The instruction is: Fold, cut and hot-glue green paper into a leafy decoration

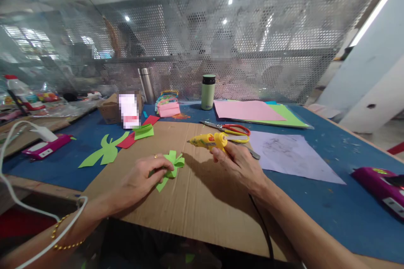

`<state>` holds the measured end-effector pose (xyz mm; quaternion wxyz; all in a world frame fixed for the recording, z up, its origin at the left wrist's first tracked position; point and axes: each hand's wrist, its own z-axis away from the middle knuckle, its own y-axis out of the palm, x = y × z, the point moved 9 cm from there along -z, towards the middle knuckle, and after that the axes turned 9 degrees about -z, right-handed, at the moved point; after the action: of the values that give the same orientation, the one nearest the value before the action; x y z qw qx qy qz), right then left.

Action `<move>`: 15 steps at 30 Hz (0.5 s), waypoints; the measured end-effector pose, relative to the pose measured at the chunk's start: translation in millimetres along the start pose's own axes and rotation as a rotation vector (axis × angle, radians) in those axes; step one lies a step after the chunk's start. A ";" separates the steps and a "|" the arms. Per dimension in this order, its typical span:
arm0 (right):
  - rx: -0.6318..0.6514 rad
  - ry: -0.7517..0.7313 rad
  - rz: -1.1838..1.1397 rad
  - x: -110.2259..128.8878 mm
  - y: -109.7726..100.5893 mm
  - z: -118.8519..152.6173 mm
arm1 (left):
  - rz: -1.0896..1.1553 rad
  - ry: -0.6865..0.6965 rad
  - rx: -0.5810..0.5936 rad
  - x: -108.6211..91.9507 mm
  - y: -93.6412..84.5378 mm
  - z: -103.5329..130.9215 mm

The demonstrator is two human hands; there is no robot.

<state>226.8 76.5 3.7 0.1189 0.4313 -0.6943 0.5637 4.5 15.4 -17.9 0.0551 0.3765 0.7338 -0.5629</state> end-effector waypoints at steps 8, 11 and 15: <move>-0.020 -0.002 0.014 0.8 -1.5 -0.3 | 0.034 -0.064 0.044 7.9 2.5 -13.3; -0.022 -0.005 0.007 -0.4 -0.9 0.4 | -0.098 -0.033 -0.003 6.8 0.6 -16.8; -0.009 -0.009 0.005 -1.4 1.1 1.9 | -0.162 -0.052 -0.019 11.2 3.1 -18.1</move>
<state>227.4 75.5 1.4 0.1163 0.4316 -0.6985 0.5588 4.6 36.8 -19.5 0.0323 0.3005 0.7655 -0.5680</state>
